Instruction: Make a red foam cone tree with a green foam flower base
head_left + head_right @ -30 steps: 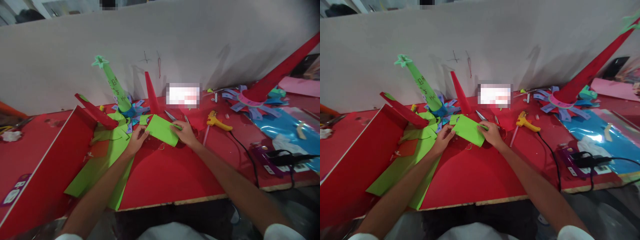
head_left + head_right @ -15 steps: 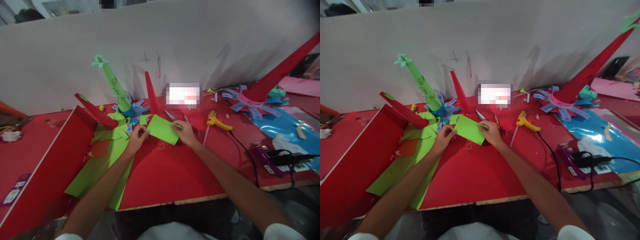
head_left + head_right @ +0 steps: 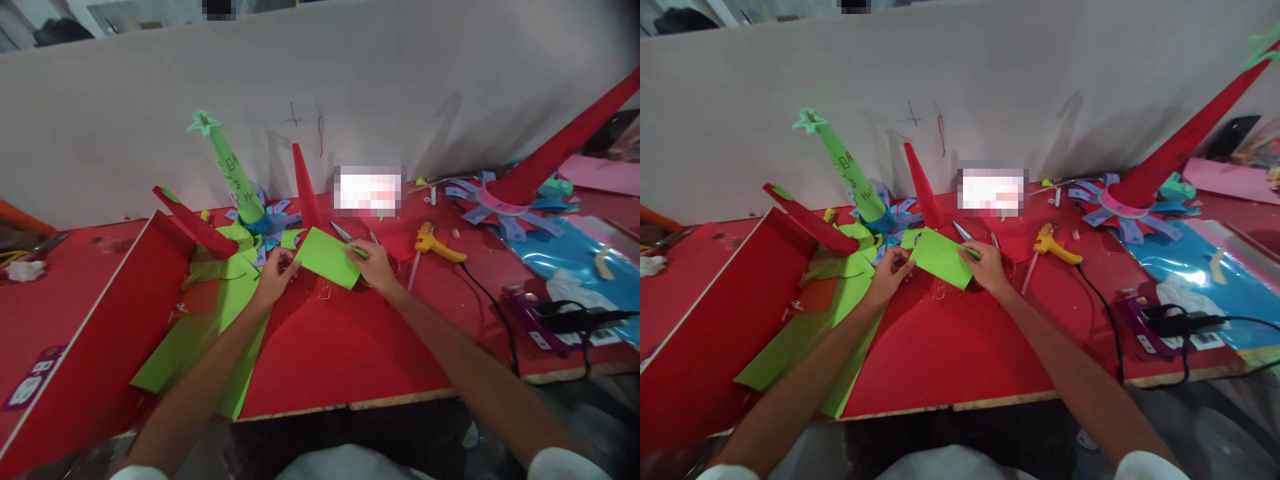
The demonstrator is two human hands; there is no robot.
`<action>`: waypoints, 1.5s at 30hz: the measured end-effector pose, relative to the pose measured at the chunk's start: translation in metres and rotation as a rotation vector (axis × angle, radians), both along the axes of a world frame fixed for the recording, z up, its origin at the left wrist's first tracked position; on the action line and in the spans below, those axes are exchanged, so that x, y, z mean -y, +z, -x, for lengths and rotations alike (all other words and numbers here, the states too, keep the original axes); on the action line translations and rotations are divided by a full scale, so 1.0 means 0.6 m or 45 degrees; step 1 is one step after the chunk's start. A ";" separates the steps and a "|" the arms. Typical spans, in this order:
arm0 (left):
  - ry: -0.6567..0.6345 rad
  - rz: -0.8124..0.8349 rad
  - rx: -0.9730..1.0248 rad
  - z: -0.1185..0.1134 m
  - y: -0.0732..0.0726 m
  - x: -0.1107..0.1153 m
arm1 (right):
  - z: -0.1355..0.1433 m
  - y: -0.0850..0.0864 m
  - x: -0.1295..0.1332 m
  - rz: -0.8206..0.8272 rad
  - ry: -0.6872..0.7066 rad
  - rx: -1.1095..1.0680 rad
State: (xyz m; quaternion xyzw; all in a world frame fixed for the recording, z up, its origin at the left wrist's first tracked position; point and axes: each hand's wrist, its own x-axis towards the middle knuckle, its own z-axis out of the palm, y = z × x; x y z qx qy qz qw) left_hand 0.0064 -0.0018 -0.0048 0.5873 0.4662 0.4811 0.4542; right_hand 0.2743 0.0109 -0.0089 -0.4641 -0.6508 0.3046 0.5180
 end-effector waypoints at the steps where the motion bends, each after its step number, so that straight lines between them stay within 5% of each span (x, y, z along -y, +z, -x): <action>1: -0.008 0.007 0.004 0.000 0.001 0.001 | 0.000 0.000 0.000 0.002 -0.002 -0.008; 45: -0.046 0.005 0.102 0.005 0.007 -0.002 | 0.001 0.000 0.002 -0.001 -0.006 0.018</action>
